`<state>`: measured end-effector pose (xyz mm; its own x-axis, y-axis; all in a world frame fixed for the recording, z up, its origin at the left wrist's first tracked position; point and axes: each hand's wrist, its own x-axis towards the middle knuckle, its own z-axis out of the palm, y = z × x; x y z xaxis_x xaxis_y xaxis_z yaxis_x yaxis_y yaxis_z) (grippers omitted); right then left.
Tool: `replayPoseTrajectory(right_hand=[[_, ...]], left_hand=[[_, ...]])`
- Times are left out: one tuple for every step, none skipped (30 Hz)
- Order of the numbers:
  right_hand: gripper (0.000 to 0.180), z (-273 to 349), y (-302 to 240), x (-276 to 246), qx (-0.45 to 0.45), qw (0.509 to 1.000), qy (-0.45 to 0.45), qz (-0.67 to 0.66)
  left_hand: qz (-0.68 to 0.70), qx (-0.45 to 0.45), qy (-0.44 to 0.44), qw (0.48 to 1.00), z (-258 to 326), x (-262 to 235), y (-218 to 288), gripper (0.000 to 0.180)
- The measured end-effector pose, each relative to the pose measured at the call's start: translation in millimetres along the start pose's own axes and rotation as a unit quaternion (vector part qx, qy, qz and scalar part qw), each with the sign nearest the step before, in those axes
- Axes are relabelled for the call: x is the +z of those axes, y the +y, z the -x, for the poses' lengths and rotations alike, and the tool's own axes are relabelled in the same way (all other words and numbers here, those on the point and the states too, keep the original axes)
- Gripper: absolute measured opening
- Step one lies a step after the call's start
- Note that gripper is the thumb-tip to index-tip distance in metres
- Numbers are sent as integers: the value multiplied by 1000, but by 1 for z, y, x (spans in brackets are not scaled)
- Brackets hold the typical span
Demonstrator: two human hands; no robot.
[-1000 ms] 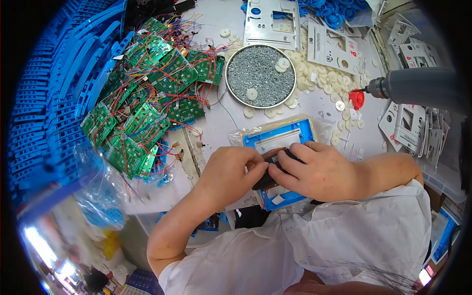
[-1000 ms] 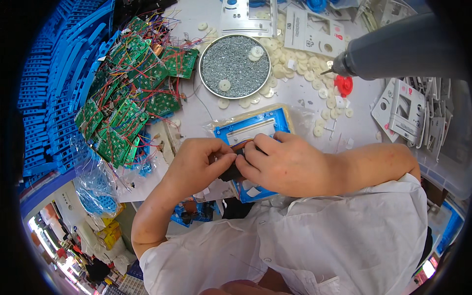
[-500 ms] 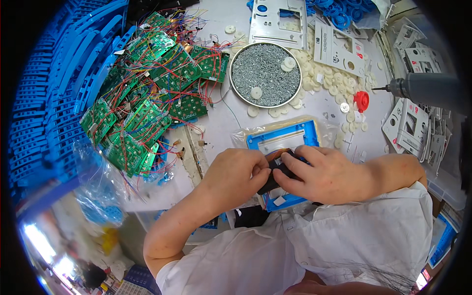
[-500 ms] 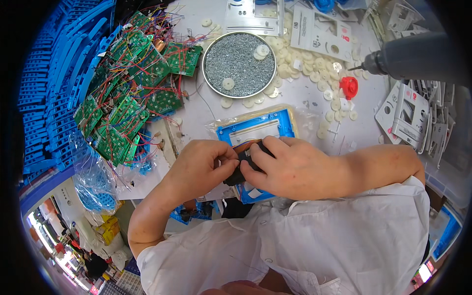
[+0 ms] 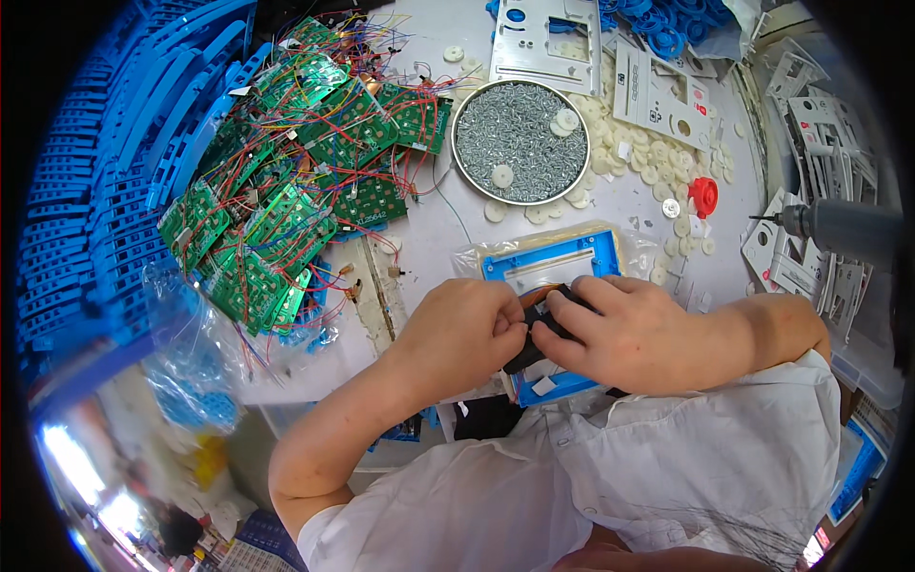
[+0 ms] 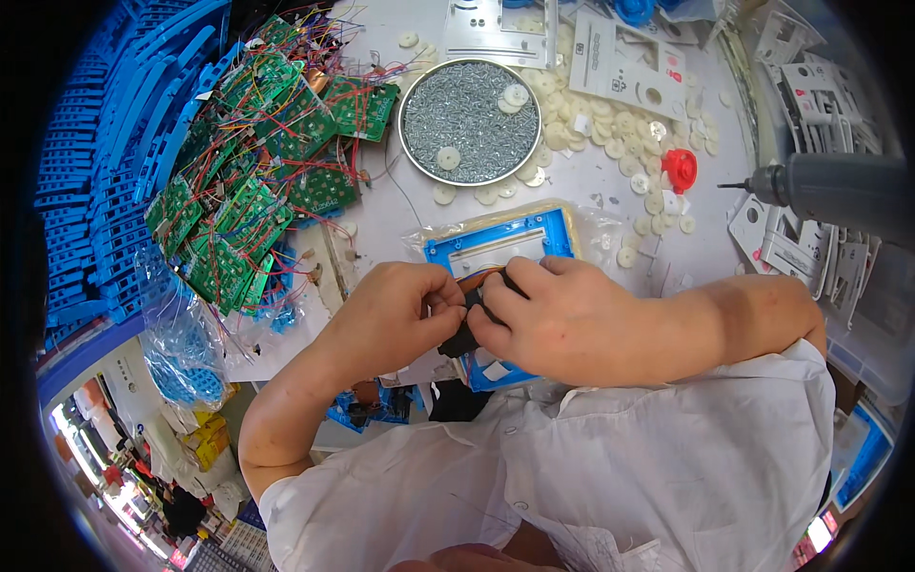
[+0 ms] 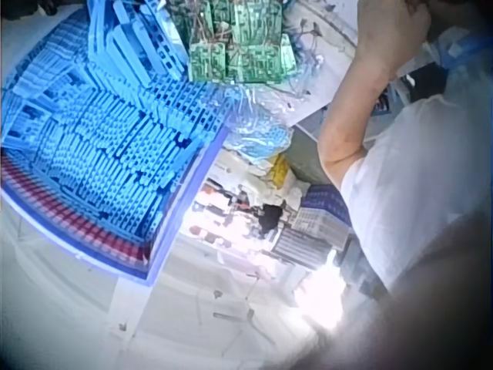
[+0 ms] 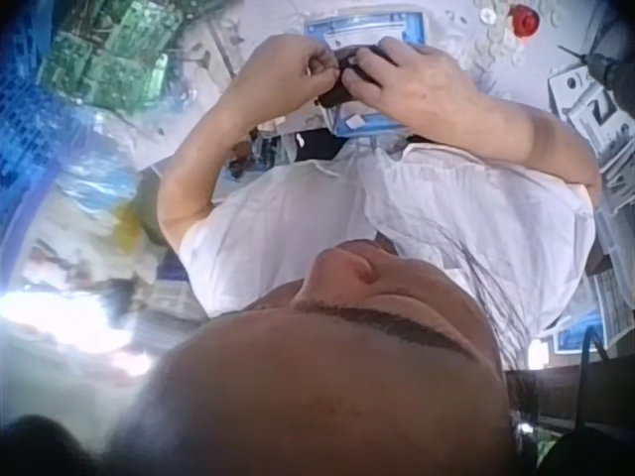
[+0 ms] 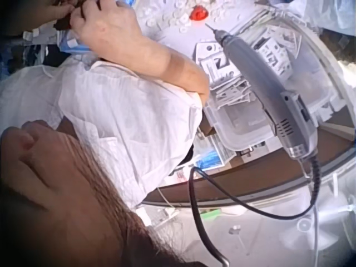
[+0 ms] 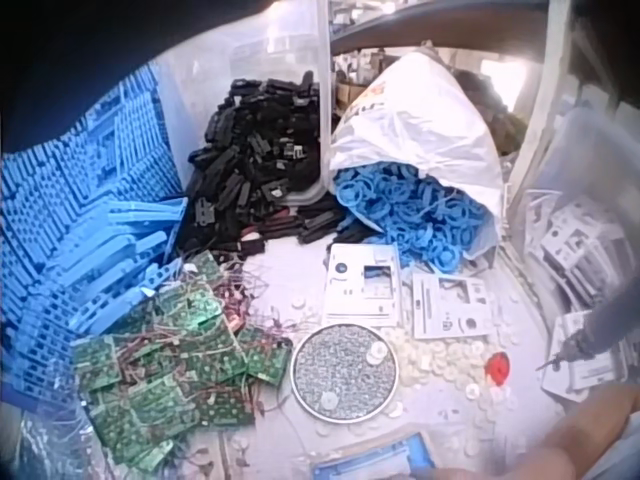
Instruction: Assemble the internal and external components of an electronic toy and package the finished product.
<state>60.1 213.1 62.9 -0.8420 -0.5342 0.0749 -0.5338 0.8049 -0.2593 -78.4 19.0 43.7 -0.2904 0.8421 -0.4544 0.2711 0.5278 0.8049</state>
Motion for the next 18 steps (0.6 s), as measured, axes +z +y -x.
replayPoseTrajectory(right_hand=[[33, 1, 3, 0, -4, 1000, -2, -15], [34, 2, 5, 0, -9, 1000, -4, -29], [35, 2, 5, 0, -7, 1000, -6, -29], [36, 2, 5, -1, -5, 1000, -8, -29], [37, 2, 4, -1, -4, 1000, -10, -29], [36, 1, 3, -1, 3, 1000, -9, -18], [36, 1, -1, -1, 10, 1000, -9, -6], [36, 0, -5, -1, 17, 1000, -8, 5], [37, 0, -10, 0, 26, 999, -2, 21], [39, 1, -16, 1, 34, 999, 5, 37], [40, 1, -19, 3, 42, 998, 11, 53], [39, 1, -18, 4, 28, 998, 19, 51], [37, 0, -16, 6, 13, 998, 27, 48], [36, 0, -13, 7, -1, 998, 35, 45], [36, 1, -10, 9, -5, 999, 40, 34], [37, 2, -6, 11, -9, 999, 46, 22], [38, 3, -1, 12, -12, 999, 51, 10], [39, 3, 3, 11, -1, 998, 51, -24]], left_hand=[[9, -2, -3, 1000, 0, -1, 0, 16], [18, -4, -7, 1000, -1, -1, 0, 16], [14, -1, -6, 1000, -1, -1, -1, 16], [10, 2, -4, 1000, -2, -1, -1, 15], [5, 6, -3, 1000, -2, 0, -2, 15], [-3, 10, 0, 1000, -2, 0, -2, 15], [-11, 14, 4, 1000, -2, 0, -2, 15], [-19, 18, 7, 1000, -1, 0, -2, 14], [-28, 24, 13, 999, -1, 1, -1, 14], [-38, 30, 18, 999, -1, 3, 0, 13], [-47, 36, 24, 998, -1, 5, 0, 13], [-58, 45, 39, 997, 0, 8, 0, 13], [-68, 55, 54, 995, 2, 11, 0, 12], [-79, 65, 69, 992, 2, 13, 0, 12], [-73, 65, 68, 993, 2, 13, -1, 13], [-68, 66, 67, 993, 1, 13, -2, 13], [-62, 66, 65, 994, 1, 13, -3, 13], [-52, 56, 51, 996, -1, 10, -2, 14]])
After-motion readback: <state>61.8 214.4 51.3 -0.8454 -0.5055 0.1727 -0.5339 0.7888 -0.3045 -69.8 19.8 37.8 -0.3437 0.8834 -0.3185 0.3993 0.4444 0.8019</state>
